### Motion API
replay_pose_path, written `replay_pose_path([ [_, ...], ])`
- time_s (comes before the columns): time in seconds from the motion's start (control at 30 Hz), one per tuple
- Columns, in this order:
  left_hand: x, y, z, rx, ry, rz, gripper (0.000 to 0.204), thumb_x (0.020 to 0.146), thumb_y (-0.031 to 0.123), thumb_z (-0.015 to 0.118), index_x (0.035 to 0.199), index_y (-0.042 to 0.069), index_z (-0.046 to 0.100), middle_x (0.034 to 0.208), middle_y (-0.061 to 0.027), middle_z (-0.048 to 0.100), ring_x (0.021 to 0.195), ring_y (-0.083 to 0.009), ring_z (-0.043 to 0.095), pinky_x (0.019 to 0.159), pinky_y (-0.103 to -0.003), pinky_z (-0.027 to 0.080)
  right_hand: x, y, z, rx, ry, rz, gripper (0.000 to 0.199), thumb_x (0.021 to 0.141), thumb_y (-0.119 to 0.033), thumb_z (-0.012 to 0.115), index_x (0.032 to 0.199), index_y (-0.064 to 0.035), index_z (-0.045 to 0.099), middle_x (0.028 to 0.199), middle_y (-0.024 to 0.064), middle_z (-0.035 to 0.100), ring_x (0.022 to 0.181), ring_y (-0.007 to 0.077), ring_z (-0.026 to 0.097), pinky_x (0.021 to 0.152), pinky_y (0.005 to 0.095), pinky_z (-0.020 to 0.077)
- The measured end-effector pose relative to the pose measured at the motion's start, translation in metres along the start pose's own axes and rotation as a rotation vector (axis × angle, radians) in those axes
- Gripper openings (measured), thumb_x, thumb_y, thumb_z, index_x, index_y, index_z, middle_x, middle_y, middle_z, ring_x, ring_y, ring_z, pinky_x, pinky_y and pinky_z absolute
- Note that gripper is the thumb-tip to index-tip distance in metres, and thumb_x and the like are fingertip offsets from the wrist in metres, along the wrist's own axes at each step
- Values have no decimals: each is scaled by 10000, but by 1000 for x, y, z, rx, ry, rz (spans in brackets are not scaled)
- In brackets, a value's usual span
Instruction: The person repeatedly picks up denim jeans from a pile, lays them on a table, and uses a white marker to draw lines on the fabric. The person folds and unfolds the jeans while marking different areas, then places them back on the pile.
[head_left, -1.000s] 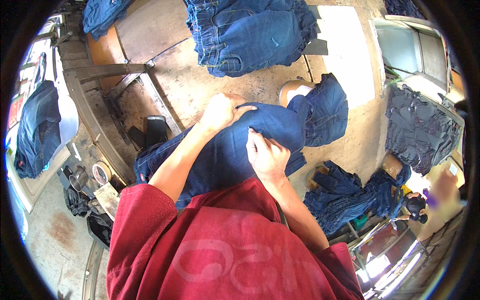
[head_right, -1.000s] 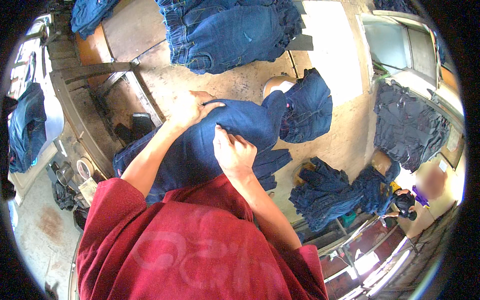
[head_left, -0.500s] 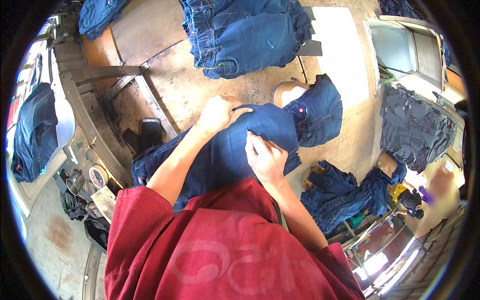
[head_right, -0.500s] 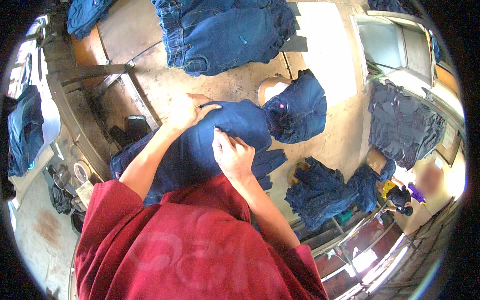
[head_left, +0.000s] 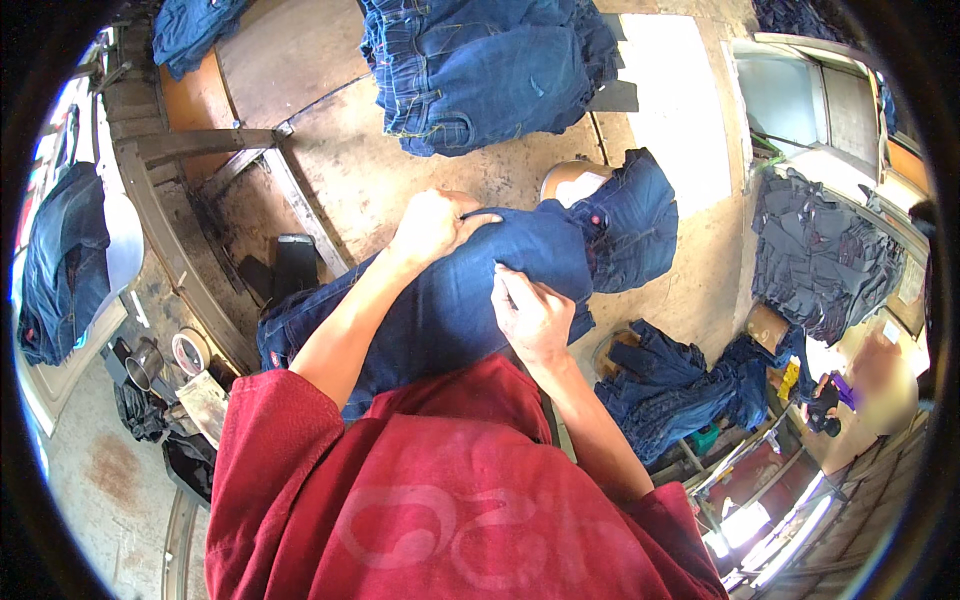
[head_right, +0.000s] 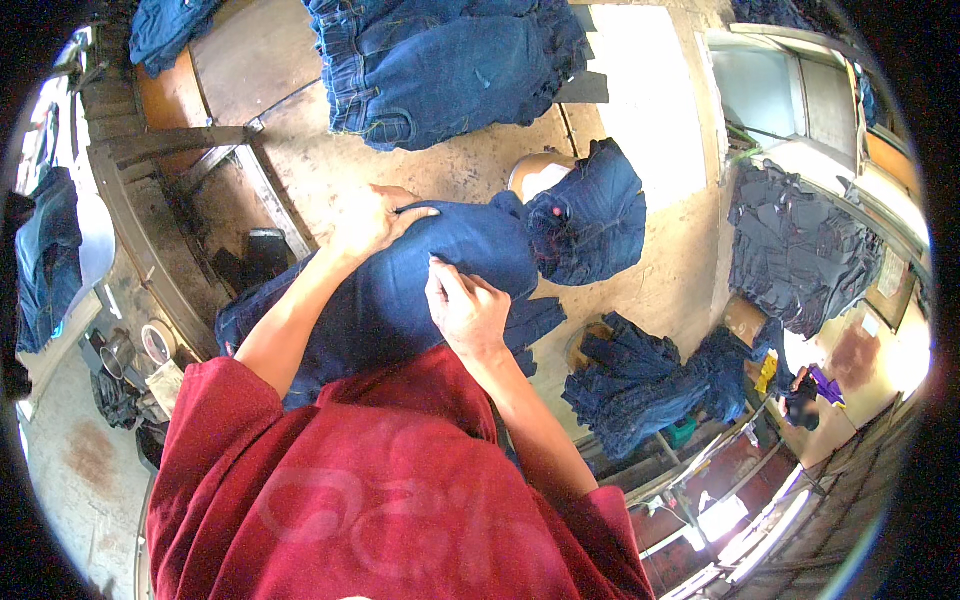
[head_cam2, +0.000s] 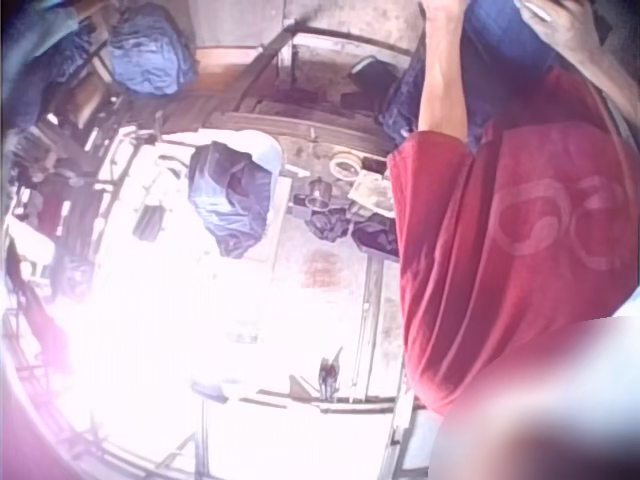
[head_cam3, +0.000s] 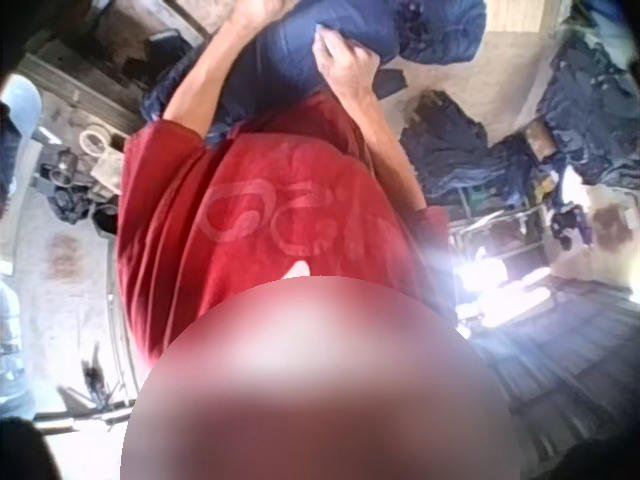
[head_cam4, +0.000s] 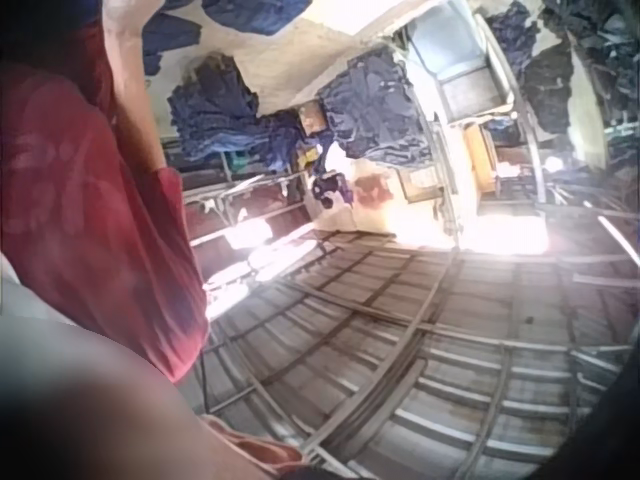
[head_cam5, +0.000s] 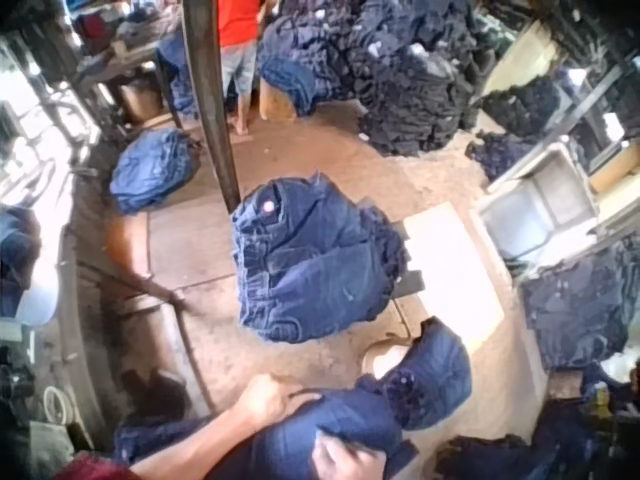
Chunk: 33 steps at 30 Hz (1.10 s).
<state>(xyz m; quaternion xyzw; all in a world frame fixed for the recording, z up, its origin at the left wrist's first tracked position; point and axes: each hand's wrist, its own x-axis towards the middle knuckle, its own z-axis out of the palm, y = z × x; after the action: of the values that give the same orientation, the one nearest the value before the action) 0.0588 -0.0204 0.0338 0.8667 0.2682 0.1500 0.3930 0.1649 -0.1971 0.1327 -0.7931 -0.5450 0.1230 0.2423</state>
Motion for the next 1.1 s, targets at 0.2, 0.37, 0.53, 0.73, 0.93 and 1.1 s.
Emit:
replay_pose_path([
  [0.2, 0, 1, 0, -84, 20, -12, 340, 905, 371, 855, 786, 63, 777, 745, -158, 730, 711, -373, 737, 659, -452, 582, -1, 0, -5, -73, -103, -4, 41, 942, -117, 778, 968, -138, 755, 670, 45, 704, 556, 209, 704, 492, 364, 548],
  [0.37, 0, 2, -2, -72, 12, -16, 353, 908, 369, 854, 764, 62, 756, 720, -157, 715, 699, -374, 731, 651, -454, 577, -6, -5, -19, -56, -155, 70, 106, 910, -86, 817, 860, -100, 725, 688, 87, 717, 574, 227, 720, 526, 368, 548],
  [0.53, 0, 0, 1, -88, 48, 20, 369, 907, 377, 856, 749, 62, 743, 701, -154, 703, 688, -377, 726, 638, -456, 573, 4, 0, -6, 58, -24, 46, 60, 919, -109, 792, 930, -123, 735, 686, 72, 714, 584, 223, 721, 517, 375, 553],
  [0.73, -3, -1, 2, -61, 15, -16, 345, 904, 396, 857, 802, 74, 783, 749, -138, 737, 700, -354, 740, 654, -438, 582, 0, -1, -19, -121, -222, 39, 71, 921, -87, 784, 942, -122, 727, 675, 57, 703, 544, 223, 703, 493, 371, 542],
  [0.93, -2, -4, 2, 16, -21, -8, 316, 892, 414, 867, 887, 99, 841, 836, -100, 792, 736, -305, 768, 675, -403, 594, 1, 0, -11, 41, -32, 37, 73, 933, -98, 781, 918, -128, 717, 636, 50, 681, 510, 219, 688, 476, 358, 528],
  [1.1, -2, -6, 4, -7, -24, 2, 314, 894, 420, 862, 884, 106, 844, 833, -98, 794, 739, -307, 773, 676, -397, 599, -2, 1, -7, -76, -109, 41, 60, 942, -97, 770, 935, -137, 727, 611, 64, 669, 498, 221, 686, 469, 372, 527],
])
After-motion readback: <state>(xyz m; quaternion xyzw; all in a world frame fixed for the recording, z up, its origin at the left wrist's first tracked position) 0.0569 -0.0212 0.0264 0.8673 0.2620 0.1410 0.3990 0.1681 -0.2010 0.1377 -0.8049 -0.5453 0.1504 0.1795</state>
